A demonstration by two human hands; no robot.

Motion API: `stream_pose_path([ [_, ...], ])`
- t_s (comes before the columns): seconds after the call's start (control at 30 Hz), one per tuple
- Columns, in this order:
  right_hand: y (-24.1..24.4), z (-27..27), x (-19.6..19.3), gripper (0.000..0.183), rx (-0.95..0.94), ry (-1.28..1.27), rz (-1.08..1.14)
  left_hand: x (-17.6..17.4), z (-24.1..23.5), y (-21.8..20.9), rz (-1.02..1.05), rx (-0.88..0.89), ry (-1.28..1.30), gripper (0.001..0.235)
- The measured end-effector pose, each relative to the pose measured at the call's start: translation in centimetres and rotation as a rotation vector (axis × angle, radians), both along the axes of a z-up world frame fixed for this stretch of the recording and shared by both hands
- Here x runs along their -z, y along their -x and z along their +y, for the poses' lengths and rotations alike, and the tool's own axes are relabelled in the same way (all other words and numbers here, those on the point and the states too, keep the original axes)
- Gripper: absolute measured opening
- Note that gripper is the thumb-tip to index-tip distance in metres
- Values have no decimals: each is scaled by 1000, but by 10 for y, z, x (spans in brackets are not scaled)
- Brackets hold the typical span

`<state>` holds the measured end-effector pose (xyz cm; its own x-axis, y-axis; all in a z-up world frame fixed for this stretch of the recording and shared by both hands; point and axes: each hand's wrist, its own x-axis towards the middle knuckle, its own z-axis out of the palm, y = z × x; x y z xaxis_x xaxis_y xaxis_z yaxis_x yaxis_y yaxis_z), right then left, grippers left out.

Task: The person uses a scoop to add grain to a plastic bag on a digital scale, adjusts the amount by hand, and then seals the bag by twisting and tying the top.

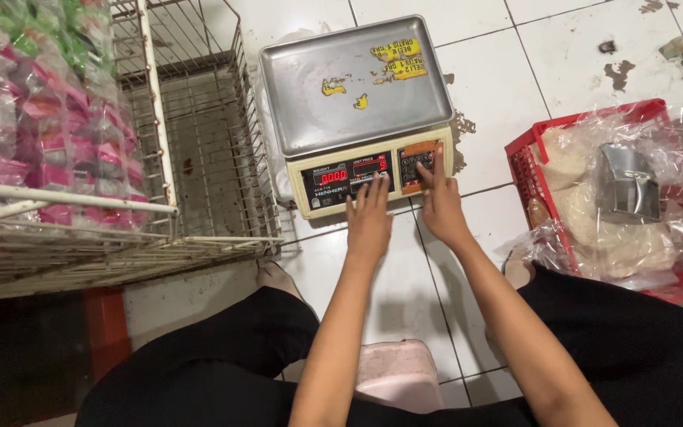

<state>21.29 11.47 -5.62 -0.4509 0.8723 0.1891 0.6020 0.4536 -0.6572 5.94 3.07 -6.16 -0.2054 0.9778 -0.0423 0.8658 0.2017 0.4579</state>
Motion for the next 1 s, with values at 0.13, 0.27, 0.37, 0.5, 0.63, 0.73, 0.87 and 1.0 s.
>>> stream_pose_path([
  [0.13,5,-8,4,85,72,-5,-38,3,-6,-10,-55,91,162,93],
  [0.27,7,-13,10,84,161,-1,-15,-3,-6,-10,-100,131,260,96],
  [0.37,3,-16,10,85,237,45,37,-3,-5,-11,-118,145,261,96],
  [0.5,2,-15,6,88,262,63,3,-3,-2,-10,-152,163,244,93],
  [0.63,1,-16,7,87,253,27,10,-7,0,-8,-152,170,230,91],
  [0.73,1,-15,10,86,241,-3,26,-8,0,-5,-151,170,222,90],
  [0.87,1,-13,15,86,227,-35,21,-6,-1,-4,-145,166,223,90],
  [1.0,3,-13,16,84,221,-30,28,-6,-3,-3,-163,158,218,89],
])
